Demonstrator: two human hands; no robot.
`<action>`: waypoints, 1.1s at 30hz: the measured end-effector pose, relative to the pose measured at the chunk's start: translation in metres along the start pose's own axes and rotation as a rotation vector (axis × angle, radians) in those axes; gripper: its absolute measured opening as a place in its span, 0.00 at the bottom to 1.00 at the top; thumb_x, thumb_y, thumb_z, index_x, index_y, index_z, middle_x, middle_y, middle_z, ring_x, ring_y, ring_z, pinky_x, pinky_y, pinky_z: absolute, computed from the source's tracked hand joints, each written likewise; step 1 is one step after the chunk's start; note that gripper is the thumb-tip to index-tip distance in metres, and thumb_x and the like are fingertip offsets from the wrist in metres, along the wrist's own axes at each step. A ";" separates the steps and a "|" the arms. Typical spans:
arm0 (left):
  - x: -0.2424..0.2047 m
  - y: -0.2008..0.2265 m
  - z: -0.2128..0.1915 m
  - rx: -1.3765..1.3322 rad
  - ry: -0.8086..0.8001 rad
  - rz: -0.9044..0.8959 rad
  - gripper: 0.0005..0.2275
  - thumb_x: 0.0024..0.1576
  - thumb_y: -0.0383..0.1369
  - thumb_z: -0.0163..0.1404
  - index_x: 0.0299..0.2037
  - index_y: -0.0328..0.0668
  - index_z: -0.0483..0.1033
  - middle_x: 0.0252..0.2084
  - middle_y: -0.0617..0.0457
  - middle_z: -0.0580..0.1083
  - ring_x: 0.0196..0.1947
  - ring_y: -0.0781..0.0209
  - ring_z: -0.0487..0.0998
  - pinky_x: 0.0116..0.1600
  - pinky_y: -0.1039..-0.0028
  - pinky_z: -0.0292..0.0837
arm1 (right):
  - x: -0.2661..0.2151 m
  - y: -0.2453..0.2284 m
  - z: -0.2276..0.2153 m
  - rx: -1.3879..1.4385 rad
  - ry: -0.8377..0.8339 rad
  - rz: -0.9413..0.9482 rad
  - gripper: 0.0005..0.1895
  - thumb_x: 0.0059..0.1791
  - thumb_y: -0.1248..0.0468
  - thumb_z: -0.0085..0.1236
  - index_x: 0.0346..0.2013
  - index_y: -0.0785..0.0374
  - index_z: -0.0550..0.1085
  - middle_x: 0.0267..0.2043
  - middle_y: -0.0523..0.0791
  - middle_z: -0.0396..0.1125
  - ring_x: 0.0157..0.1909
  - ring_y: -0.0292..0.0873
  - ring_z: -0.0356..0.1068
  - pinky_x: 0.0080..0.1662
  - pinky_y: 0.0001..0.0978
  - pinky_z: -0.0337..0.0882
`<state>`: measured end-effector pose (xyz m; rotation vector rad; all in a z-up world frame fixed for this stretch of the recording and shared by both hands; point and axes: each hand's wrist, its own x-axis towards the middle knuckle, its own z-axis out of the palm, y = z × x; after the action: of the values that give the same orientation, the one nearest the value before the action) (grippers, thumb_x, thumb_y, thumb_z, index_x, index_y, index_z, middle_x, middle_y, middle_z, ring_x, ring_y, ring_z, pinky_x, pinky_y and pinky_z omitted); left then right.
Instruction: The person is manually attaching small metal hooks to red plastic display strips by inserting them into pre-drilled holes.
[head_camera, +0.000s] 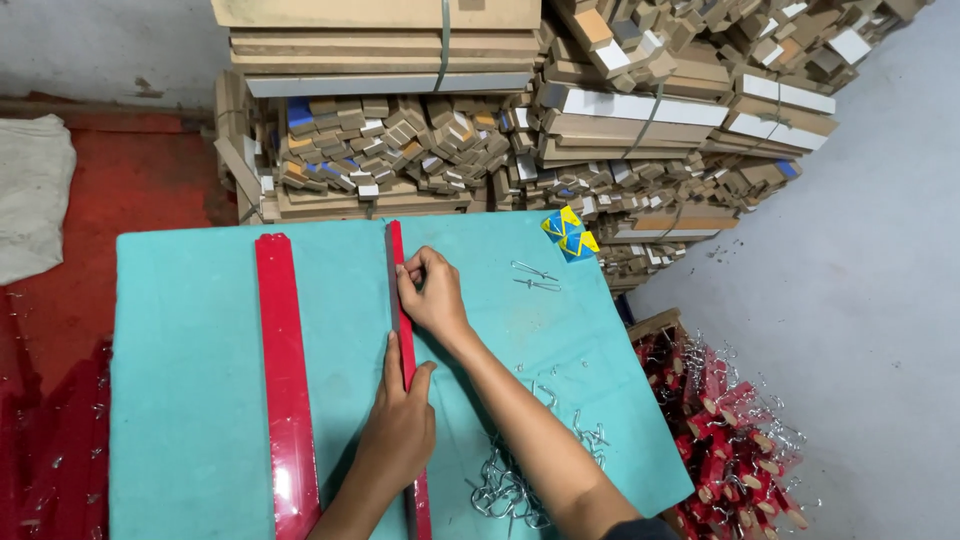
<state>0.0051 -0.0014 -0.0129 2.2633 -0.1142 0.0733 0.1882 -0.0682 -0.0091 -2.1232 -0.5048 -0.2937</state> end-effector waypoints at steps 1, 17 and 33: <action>0.002 -0.001 0.000 0.001 0.004 0.002 0.21 0.57 0.20 0.39 0.62 0.41 0.64 0.78 0.27 0.35 0.74 0.27 0.51 0.60 0.51 0.67 | 0.000 -0.001 0.002 0.000 0.001 -0.005 0.11 0.51 0.66 0.55 0.25 0.58 0.64 0.25 0.40 0.63 0.30 0.40 0.63 0.36 0.34 0.64; -0.002 0.010 -0.007 0.028 -0.041 -0.055 0.21 0.59 0.22 0.41 0.63 0.44 0.64 0.78 0.28 0.35 0.71 0.30 0.58 0.58 0.53 0.70 | 0.037 -0.006 -0.050 0.283 -0.523 -0.079 0.06 0.50 0.62 0.65 0.40 0.56 0.78 0.37 0.39 0.71 0.40 0.34 0.68 0.44 0.25 0.66; -0.001 0.009 -0.013 0.012 -0.080 -0.102 0.22 0.58 0.22 0.40 0.64 0.47 0.63 0.79 0.34 0.33 0.71 0.34 0.59 0.57 0.53 0.69 | 0.026 0.012 -0.041 0.434 -0.539 0.031 0.15 0.49 0.61 0.67 0.48 0.60 0.74 0.33 0.36 0.62 0.35 0.30 0.61 0.43 0.20 0.66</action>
<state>0.0034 0.0022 0.0022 2.2810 -0.0411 -0.0705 0.2161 -0.1015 0.0150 -1.7630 -0.7654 0.3909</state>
